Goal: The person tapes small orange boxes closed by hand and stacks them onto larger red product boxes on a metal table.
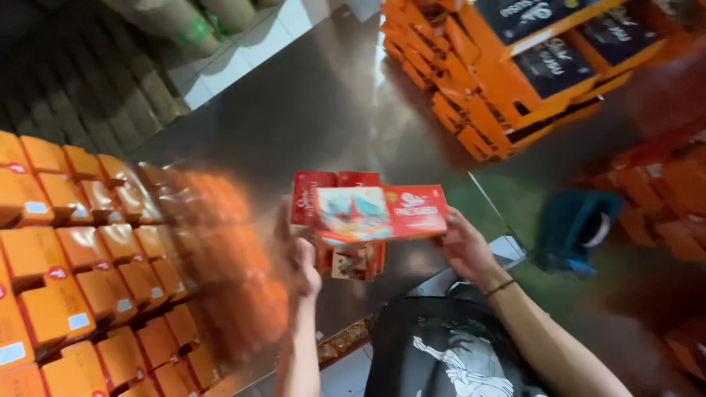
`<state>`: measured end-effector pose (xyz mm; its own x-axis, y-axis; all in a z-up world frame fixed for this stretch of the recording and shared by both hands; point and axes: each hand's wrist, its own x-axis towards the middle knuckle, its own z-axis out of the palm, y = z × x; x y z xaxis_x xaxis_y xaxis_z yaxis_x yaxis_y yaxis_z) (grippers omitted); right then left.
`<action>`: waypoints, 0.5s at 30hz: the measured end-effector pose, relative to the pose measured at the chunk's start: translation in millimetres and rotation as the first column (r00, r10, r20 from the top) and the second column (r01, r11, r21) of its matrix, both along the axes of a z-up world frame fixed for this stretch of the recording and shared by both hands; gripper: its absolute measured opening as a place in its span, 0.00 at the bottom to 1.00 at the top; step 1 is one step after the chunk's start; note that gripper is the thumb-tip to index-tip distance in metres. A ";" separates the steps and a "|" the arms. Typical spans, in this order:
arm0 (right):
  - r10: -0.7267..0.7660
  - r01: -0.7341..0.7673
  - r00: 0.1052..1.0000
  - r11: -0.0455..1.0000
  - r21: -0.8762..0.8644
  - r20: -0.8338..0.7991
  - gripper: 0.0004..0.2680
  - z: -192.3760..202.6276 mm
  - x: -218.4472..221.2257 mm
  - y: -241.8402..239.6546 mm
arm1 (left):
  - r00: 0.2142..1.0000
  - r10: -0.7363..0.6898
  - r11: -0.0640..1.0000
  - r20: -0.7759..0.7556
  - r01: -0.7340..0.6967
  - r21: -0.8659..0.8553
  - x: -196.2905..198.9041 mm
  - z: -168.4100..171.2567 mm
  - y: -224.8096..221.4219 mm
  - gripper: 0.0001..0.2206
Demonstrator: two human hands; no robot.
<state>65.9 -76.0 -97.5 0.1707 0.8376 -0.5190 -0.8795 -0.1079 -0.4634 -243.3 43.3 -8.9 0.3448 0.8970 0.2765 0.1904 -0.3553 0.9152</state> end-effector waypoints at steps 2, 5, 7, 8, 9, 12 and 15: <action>0.030 -0.031 0.995 1.000 0.001 0.098 0.12 37.7 -29.8 31.6 | 0.986 0.164 0.978 0.001 -0.163 -0.133 -30.2 -18.3 33.3 0.19; 0.095 -0.084 0.950 0.995 -0.050 0.297 0.16 35.4 -58.5 64.5 | 0.940 0.332 0.872 -0.083 -0.340 -0.352 -53.7 -56.1 62.4 0.19; 0.132 -0.096 0.913 0.989 -0.110 0.386 0.18 31.1 -69.8 74.4 | 0.931 0.328 0.823 -0.159 -0.364 -0.436 -52.9 -63.7 69.8 0.16; 0.149 -0.113 0.894 0.988 -0.109 0.422 0.19 38.4 -72.5 75.8 | 0.925 0.332 0.810 -0.186 -0.380 -0.447 -46.8 -57.1 69.8 0.17; 0.166 -0.129 0.874 0.985 -0.110 0.457 0.21 45.8 -74.5 77.0 | 0.918 0.335 0.796 -0.213 -0.397 -0.457 -40.2 -50.3 69.4 0.20; 0.177 -0.133 0.835 0.984 -0.121 0.522 0.23 40.2 -82.6 78.2 | 0.872 0.453 0.764 -0.185 -0.486 -0.423 -37.0 -64.0 81.2 0.15; 0.180 -0.159 0.817 0.984 -0.085 0.549 0.24 10.7 -81.1 78.8 | 0.880 0.473 0.797 -0.035 -0.444 -0.408 -46.3 -95.7 98.1 0.17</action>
